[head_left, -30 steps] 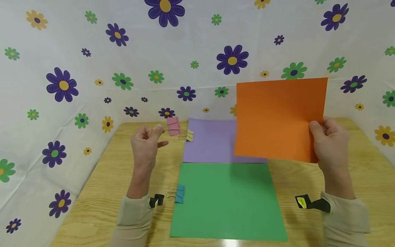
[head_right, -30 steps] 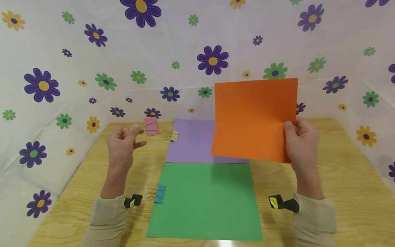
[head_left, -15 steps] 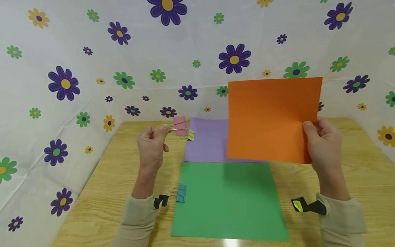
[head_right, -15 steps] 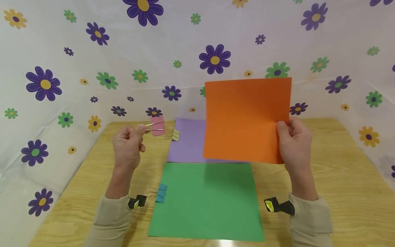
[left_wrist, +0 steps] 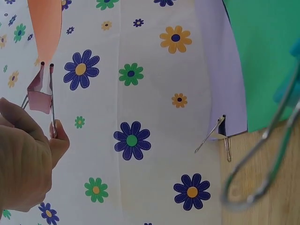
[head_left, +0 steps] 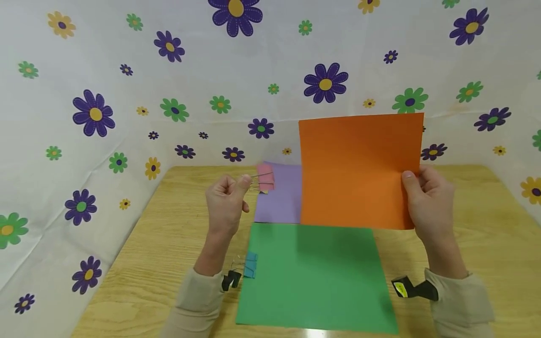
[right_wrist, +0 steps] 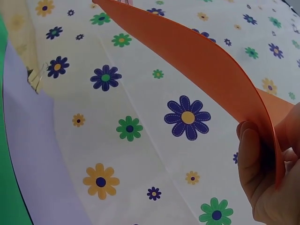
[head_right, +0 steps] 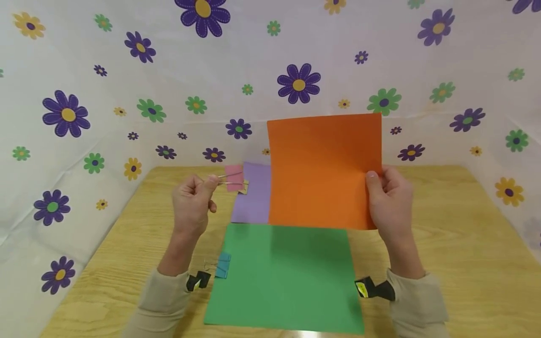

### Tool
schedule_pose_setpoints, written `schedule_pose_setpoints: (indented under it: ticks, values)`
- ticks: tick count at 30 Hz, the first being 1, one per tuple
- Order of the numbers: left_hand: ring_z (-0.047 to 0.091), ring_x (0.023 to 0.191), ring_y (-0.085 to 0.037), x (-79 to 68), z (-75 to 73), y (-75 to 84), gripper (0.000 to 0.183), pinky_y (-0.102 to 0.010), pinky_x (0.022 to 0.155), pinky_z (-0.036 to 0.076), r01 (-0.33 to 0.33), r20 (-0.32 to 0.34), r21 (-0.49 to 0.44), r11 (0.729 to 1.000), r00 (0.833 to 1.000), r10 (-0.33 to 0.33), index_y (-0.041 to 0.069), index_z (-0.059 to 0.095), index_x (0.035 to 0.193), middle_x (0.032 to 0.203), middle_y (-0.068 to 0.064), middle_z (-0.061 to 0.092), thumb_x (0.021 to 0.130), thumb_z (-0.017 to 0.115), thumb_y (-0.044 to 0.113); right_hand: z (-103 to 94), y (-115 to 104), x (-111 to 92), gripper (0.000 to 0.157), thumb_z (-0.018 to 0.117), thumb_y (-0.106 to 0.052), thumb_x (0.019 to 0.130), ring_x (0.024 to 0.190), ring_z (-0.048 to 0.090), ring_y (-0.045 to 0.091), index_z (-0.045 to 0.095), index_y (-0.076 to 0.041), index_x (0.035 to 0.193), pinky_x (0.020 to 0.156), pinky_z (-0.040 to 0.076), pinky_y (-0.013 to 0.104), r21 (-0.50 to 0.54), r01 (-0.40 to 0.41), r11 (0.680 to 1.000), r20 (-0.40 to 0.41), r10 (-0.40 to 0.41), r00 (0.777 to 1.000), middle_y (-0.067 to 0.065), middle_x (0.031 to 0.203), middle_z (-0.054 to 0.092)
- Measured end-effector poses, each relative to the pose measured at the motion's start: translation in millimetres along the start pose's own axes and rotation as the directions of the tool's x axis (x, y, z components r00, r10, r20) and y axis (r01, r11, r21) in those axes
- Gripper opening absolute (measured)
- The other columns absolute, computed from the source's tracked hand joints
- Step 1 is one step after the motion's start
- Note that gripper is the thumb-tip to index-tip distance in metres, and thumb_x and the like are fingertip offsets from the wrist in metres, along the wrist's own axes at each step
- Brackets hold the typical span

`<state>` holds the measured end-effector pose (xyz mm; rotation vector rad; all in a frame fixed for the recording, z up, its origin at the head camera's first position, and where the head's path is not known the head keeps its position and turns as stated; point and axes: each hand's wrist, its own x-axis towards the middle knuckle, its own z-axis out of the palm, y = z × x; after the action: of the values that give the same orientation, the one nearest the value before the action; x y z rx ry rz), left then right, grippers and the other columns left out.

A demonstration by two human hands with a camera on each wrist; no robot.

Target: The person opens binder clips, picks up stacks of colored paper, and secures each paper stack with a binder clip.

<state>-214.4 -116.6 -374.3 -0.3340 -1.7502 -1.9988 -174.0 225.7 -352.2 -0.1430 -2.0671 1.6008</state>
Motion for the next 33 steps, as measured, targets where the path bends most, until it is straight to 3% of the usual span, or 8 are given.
schedule_pose_setpoints:
  ticks: [9, 15, 27, 33]
  values:
    - [0.05, 0.044, -0.004, -5.8, 10.5, 1.6, 0.046, -0.019, 0.037, 0.042, -0.008, 0.049, 0.004, 1.0, 0.999, 0.008, 0.005, 0.035, 0.06, 0.061, 0.002, 0.036, 0.093, 0.065, -0.003, 9.6, -3, -4, 0.027, 0.056, -0.015, 0.102, 0.06, 0.063, 0.007, 0.065, 0.006, 0.116, 0.054, 0.054, 0.021, 0.017, 0.078, 0.997, 0.032, -0.078, 0.996, -0.013, 0.076, 0.065]
    - [0.047, 0.038, -0.005, -8.1, 13.3, 0.7, 0.046, -0.02, 0.037, 0.043, -0.009, 0.072, 0.014, 1.0, 0.997, 0.008, -0.005, 0.032, 0.062, 0.064, 0.001, 0.041, 0.093, 0.065, -0.002, 14.8, -3, -6, 0.026, 0.055, -0.013, 0.102, 0.059, 0.064, 0.007, 0.065, 0.007, 0.116, 0.053, 0.054, 0.021, 0.055, 0.096, 0.994, 0.057, -0.099, 0.993, -0.011, 0.076, 0.066]
    - [0.048, 0.04, -0.006, -11.4, 15.4, -1.0, 0.047, -0.02, 0.037, 0.043, 0.004, 0.075, 0.017, 1.0, 0.997, -0.005, -0.006, 0.031, 0.062, 0.062, 0.003, 0.039, 0.093, 0.066, -0.002, 19.1, 3, -11, 0.026, 0.054, -0.015, 0.103, 0.061, 0.064, 0.008, 0.064, 0.005, 0.115, 0.054, 0.054, 0.022, 0.077, 0.046, 0.996, 0.07, -0.051, 0.996, -0.011, 0.075, 0.065]
    - [0.048, 0.042, -0.005, -10.7, 16.1, 0.0, 0.046, -0.02, 0.037, 0.044, 0.011, 0.082, 0.007, 1.0, 0.997, -0.012, -0.003, 0.031, 0.062, 0.061, 0.003, 0.037, 0.093, 0.065, -0.003, 22.2, 3, -12, 0.026, 0.054, -0.015, 0.103, 0.06, 0.063, 0.008, 0.064, 0.006, 0.114, 0.053, 0.053, 0.022, 0.088, 0.064, 0.994, 0.073, -0.07, 0.995, -0.01, 0.075, 0.065]
